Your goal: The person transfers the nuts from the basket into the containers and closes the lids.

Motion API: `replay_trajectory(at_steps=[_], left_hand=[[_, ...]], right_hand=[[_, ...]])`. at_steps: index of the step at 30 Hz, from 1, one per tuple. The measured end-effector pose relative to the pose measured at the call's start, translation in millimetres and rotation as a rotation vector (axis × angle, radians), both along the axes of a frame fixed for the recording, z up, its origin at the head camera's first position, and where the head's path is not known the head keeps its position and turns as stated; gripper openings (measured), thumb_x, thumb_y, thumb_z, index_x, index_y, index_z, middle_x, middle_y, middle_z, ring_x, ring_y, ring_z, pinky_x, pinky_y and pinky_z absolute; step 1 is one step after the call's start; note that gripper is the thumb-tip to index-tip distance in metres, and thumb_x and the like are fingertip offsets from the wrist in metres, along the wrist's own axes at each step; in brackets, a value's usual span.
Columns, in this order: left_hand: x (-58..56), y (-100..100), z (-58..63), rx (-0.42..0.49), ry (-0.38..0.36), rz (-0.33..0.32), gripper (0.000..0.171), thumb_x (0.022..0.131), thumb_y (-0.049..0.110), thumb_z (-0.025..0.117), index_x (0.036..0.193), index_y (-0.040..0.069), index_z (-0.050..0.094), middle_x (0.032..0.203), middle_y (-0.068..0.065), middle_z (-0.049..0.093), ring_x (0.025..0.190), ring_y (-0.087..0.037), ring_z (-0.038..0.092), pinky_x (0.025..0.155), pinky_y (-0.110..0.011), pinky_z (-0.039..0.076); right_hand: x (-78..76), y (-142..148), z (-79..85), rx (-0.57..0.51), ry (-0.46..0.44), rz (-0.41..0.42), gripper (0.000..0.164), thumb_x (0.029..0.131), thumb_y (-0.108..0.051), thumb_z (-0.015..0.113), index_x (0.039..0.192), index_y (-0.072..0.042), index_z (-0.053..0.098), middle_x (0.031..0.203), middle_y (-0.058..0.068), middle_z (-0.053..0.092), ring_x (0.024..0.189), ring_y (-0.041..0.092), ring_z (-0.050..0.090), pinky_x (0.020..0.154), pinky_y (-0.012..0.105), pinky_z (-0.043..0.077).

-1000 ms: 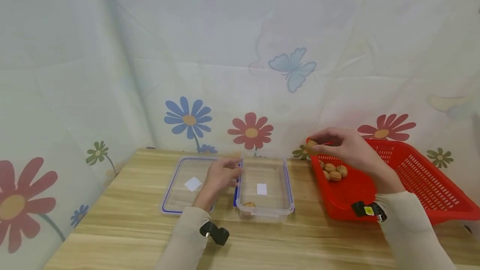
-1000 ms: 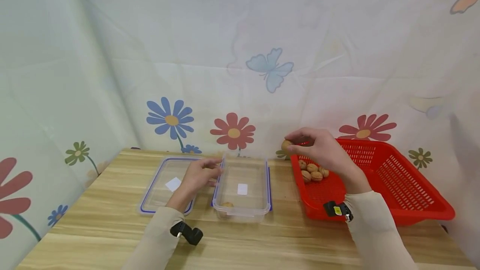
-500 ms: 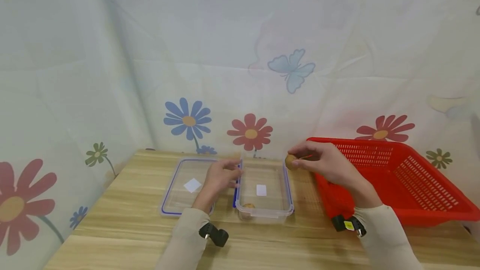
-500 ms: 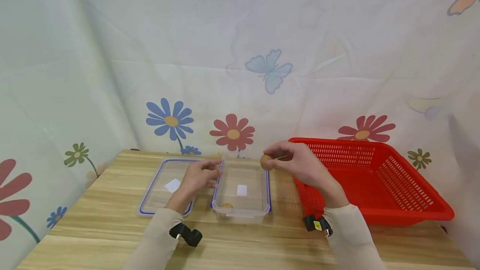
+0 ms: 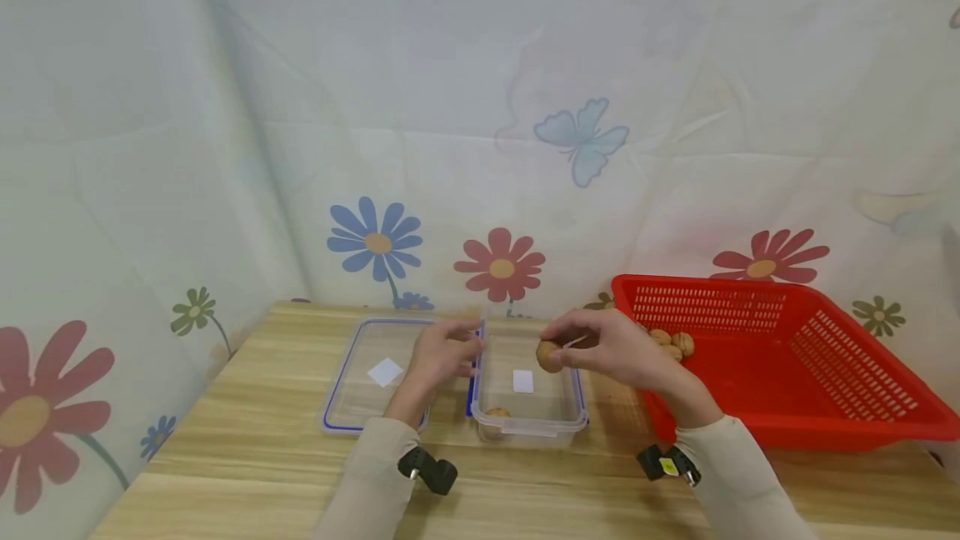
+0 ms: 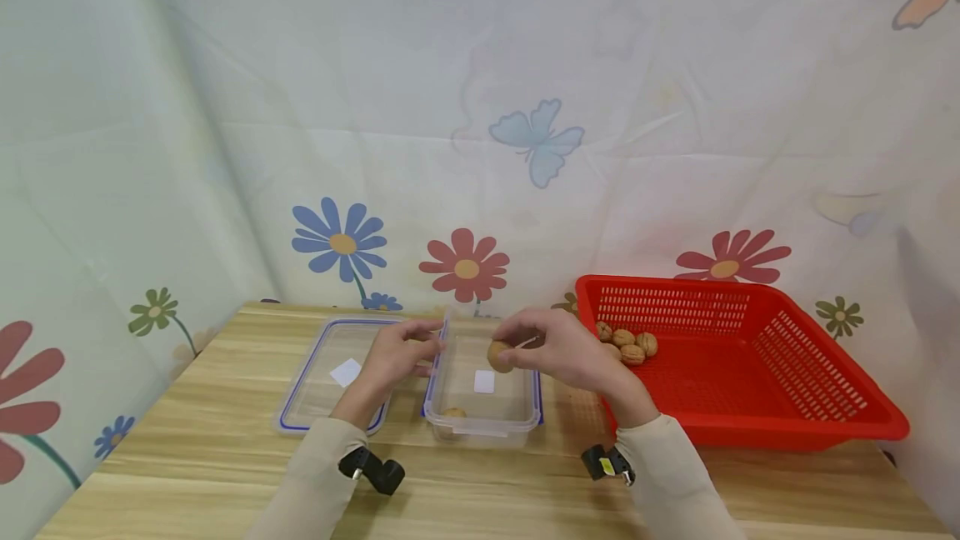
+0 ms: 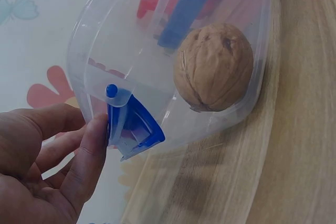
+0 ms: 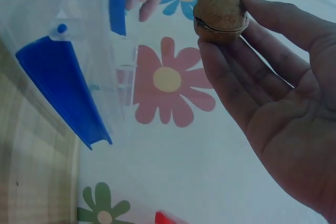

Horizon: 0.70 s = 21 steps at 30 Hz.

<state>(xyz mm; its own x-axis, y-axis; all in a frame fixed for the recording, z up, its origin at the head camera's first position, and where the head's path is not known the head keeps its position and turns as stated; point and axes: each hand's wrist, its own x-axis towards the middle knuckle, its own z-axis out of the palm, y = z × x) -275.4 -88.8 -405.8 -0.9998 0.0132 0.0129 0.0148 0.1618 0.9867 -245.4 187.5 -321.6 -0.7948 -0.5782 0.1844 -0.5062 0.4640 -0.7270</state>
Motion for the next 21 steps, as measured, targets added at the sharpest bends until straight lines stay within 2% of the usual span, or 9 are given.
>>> replay_trajectory(at_steps=[13, 21], left_hand=[[-0.1, 0.3, 0.2, -0.018, 0.004, 0.008, 0.039, 0.098, 0.003, 0.073, 0.136, -0.001, 0.069, 0.118, -0.020, 0.070, 0.096, -0.029, 0.073, 0.072, -0.035, 0.067], [1.3, 0.9, 1.0, -0.018, 0.002, 0.006, 0.039, 0.098, 0.003, 0.073, 0.137, 0.000, 0.069, 0.119, -0.020, 0.070, 0.098, -0.030, 0.073, 0.073, -0.035, 0.067]], right_hand=[[-5.0, -15.0, -24.2, 0.058, -0.112, 0.129, 0.022, 0.098, -0.015, 0.079, 0.119, -0.012, 0.079, 0.110, -0.002, 0.076, 0.095, 0.021, 0.071, 0.087, 0.031, 0.063], [-4.3, -21.5, -35.2, 0.083, -0.123, 0.167, 0.021, 0.097, -0.014, 0.080, 0.116, -0.007, 0.079, 0.109, -0.004, 0.076, 0.100, 0.016, 0.072, 0.092, 0.030, 0.062]])
